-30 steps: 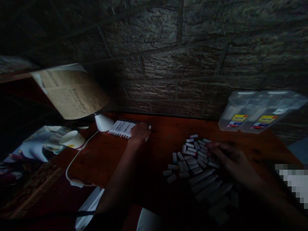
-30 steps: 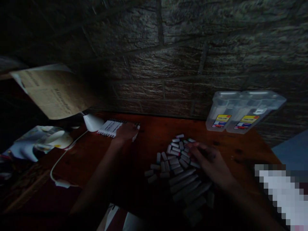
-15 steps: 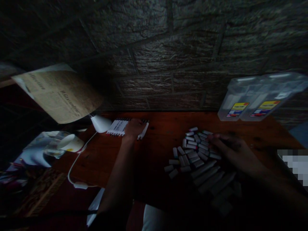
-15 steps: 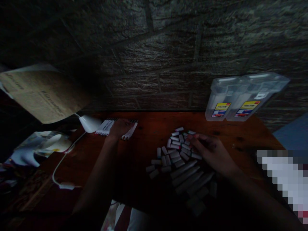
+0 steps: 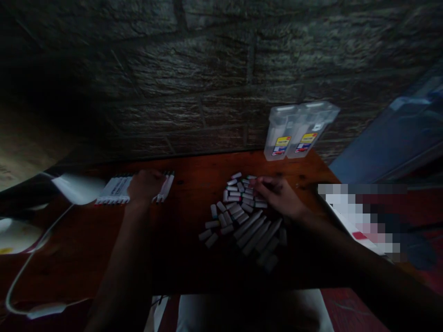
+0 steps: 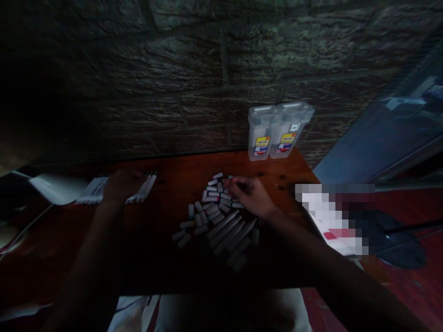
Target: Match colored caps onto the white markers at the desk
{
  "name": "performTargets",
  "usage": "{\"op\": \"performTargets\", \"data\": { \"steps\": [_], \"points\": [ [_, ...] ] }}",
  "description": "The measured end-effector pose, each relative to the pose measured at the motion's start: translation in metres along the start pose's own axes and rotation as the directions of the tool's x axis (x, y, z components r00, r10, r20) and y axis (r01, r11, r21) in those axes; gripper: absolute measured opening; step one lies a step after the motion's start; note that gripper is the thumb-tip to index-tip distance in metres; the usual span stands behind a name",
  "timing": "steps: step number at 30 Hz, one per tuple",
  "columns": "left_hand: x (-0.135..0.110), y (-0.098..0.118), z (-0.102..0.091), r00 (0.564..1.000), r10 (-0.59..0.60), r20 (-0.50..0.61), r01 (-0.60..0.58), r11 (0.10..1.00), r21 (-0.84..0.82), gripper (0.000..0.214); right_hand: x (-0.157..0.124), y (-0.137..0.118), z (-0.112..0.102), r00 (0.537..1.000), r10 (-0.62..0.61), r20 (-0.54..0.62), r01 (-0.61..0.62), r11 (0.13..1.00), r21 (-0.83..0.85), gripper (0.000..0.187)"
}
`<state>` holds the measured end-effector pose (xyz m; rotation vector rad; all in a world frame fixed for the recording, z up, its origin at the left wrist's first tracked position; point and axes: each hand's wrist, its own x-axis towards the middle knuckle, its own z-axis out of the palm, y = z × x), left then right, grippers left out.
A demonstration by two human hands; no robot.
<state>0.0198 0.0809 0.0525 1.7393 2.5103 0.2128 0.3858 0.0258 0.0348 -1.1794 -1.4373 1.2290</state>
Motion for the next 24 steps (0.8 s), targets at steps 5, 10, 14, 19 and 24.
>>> {"op": "performTargets", "data": {
  "steps": [5,10,14,19,24],
  "points": [
    [-0.005,0.011,-0.004,0.999,-0.016,0.033,0.014,0.997,0.070,0.039,0.000,0.002,-0.003,0.999,-0.048,0.000,0.048,0.999,-0.023,0.042],
    [-0.010,0.016,-0.003,0.995,-0.048,0.088,0.046,0.999,0.022,0.034,-0.003,0.006,-0.003,0.999,-0.035,-0.003,0.035,0.999,-0.039,0.047],
    [-0.012,0.013,-0.003,0.997,-0.051,0.053,0.052,0.998,-0.023,0.028,-0.005,0.003,-0.002,1.000,-0.016,0.007,0.016,0.997,-0.077,0.049],
    [-0.007,0.002,-0.002,0.999,-0.006,0.052,0.008,0.999,-0.044,0.024,-0.006,-0.003,0.000,0.998,-0.045,0.034,0.049,0.987,-0.154,0.053],
    [-0.001,-0.006,0.002,0.998,0.035,0.050,-0.032,0.998,-0.060,0.029,-0.003,0.003,-0.004,0.996,-0.086,0.007,0.086,0.979,-0.185,0.052]
  ]
}}
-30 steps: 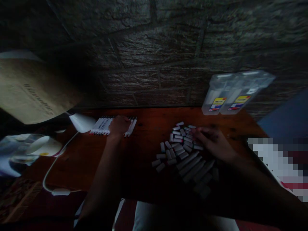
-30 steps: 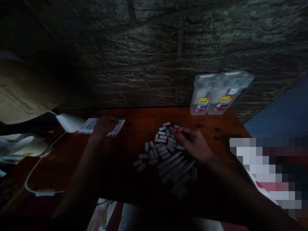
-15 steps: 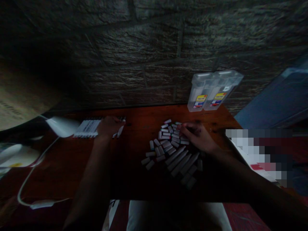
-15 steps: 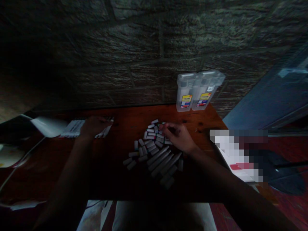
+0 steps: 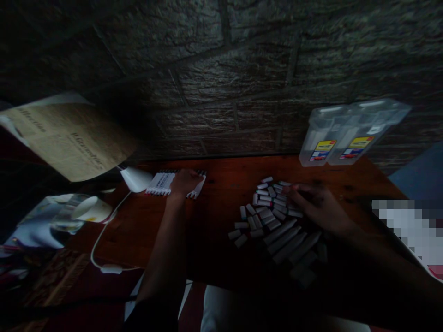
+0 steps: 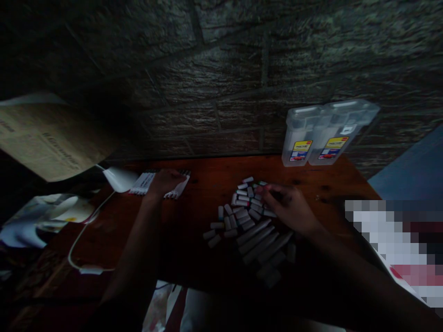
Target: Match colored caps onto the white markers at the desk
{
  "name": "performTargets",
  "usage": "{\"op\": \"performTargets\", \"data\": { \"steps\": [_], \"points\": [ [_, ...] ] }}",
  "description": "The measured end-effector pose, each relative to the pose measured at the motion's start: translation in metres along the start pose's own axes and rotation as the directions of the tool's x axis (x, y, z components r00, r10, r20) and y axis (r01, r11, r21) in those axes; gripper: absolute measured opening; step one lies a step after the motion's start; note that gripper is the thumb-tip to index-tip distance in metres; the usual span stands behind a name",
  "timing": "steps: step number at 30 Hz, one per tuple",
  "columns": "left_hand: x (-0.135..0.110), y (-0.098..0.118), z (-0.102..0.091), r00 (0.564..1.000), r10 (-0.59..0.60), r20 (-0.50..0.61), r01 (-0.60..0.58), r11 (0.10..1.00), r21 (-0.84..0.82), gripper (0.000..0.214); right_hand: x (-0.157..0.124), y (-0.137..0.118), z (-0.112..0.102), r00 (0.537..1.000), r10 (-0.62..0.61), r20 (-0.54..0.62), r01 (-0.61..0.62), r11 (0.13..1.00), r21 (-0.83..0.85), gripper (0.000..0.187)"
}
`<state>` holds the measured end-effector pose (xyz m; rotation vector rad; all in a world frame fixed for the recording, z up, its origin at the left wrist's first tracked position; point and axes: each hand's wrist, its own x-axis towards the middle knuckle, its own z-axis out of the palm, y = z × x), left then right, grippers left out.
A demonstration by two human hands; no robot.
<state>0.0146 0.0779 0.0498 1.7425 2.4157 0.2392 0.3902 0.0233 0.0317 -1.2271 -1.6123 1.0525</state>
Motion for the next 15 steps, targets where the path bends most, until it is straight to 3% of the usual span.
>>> {"op": "performTargets", "data": {
  "steps": [15],
  "points": [
    [0.0013,0.0065,0.0071,0.999,-0.042,0.000,0.042,0.999,0.022,0.032,-0.0023,-0.0026,-0.0031,0.988,-0.153,0.033,0.157,0.966,-0.206,0.051]
  ]
}}
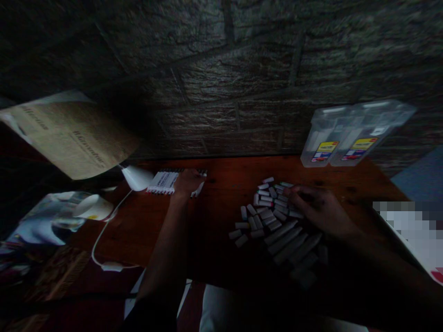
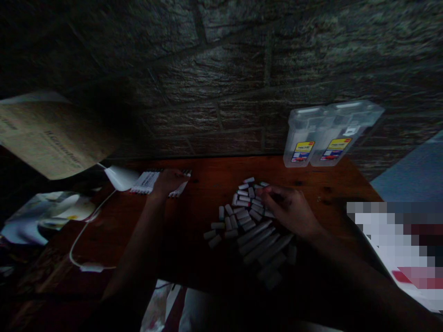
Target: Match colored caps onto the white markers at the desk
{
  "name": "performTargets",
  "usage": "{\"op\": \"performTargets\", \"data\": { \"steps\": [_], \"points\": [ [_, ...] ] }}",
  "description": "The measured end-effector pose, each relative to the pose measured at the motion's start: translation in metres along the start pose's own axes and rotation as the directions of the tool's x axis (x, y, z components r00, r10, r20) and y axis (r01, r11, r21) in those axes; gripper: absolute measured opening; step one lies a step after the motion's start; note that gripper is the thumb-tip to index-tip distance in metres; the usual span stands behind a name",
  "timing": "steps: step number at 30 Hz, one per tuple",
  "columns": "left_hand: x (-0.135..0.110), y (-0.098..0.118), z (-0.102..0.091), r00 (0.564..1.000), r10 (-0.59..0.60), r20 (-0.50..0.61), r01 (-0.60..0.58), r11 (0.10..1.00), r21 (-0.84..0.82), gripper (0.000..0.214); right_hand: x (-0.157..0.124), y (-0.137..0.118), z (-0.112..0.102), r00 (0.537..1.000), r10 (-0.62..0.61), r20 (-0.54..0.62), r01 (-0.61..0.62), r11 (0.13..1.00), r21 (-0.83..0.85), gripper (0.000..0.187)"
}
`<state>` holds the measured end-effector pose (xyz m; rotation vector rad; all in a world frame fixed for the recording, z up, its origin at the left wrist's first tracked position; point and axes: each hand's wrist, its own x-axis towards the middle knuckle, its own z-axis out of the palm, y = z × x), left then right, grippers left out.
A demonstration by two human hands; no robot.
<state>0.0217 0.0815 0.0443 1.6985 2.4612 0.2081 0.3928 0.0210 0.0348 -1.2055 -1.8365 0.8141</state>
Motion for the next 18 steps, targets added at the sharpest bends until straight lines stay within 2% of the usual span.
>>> {"op": "performTargets", "data": {
  "steps": [18],
  "points": [
    [0.0015,-0.0021,0.0013,0.999,0.029,-0.015,-0.030,0.999,-0.043,0.027,-0.0003,0.0030,-0.0004,0.998,-0.064,0.021,0.065,0.997,-0.047,0.045]
  ]
}}
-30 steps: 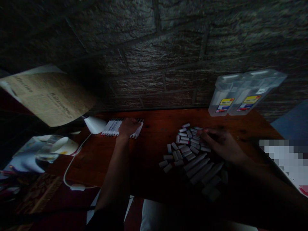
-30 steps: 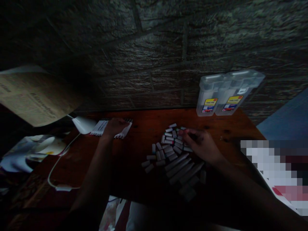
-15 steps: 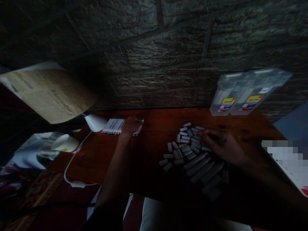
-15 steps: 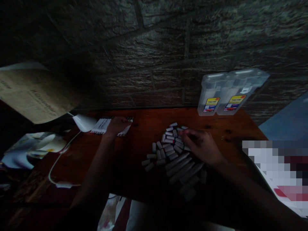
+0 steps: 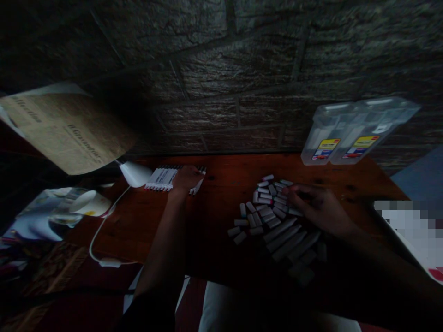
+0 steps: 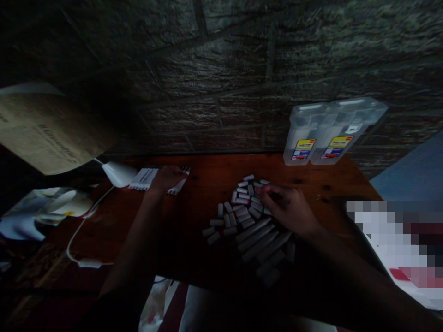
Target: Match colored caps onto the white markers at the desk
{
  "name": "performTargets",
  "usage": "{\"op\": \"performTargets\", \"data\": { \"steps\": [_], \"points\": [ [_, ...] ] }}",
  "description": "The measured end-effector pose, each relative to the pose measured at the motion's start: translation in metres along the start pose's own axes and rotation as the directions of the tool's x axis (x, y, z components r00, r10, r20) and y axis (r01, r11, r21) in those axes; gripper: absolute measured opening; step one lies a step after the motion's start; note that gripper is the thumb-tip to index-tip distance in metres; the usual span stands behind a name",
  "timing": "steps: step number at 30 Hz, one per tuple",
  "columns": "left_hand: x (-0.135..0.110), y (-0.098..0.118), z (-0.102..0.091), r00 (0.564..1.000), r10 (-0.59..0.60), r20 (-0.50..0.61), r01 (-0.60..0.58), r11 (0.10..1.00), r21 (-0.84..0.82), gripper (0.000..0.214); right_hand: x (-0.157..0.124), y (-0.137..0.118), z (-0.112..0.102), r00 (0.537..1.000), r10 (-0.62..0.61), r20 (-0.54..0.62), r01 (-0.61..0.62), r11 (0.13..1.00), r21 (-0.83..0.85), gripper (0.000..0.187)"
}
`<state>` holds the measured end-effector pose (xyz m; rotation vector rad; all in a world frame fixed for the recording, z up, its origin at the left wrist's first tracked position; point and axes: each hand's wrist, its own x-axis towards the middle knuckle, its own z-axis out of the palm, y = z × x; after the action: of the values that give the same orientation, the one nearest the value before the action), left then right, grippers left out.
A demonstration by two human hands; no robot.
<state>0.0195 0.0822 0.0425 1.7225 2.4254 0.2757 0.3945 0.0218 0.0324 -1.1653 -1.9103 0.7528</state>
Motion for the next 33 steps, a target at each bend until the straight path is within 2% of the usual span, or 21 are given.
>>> {"op": "performTargets", "data": {
  "steps": [12,16,21,25,28,33],
  "points": [
    [-0.003,0.004,-0.003,1.000,-0.014,-0.009,0.014,1.000,0.024,0.030,-0.001,-0.004,0.000,0.996,-0.079,0.029,0.079,0.997,-0.021,0.032],
    [-0.002,0.005,-0.002,1.000,-0.004,-0.019,0.005,0.999,0.044,0.034,-0.001,-0.001,-0.001,0.984,-0.137,0.111,0.137,0.991,0.009,0.022],
    [0.002,0.002,0.002,1.000,0.004,0.002,-0.004,0.998,0.061,0.031,-0.002,-0.004,-0.006,0.919,-0.266,0.291,0.256,0.964,0.073,0.016],
    [0.004,0.000,0.003,1.000,0.005,0.007,-0.005,0.998,0.063,0.028,-0.003,-0.009,-0.007,0.844,-0.341,0.413,0.304,0.940,0.154,0.014],
    [0.004,0.001,0.003,1.000,-0.001,-0.006,0.001,0.999,0.037,0.028,-0.004,-0.011,-0.007,0.796,-0.321,0.513,0.270,0.947,0.174,0.012],
    [0.004,0.000,0.006,0.997,0.021,-0.076,-0.020,1.000,0.015,0.027,-0.005,-0.010,-0.007,0.776,-0.263,0.573,0.221,0.965,0.144,0.016]
  ]
}}
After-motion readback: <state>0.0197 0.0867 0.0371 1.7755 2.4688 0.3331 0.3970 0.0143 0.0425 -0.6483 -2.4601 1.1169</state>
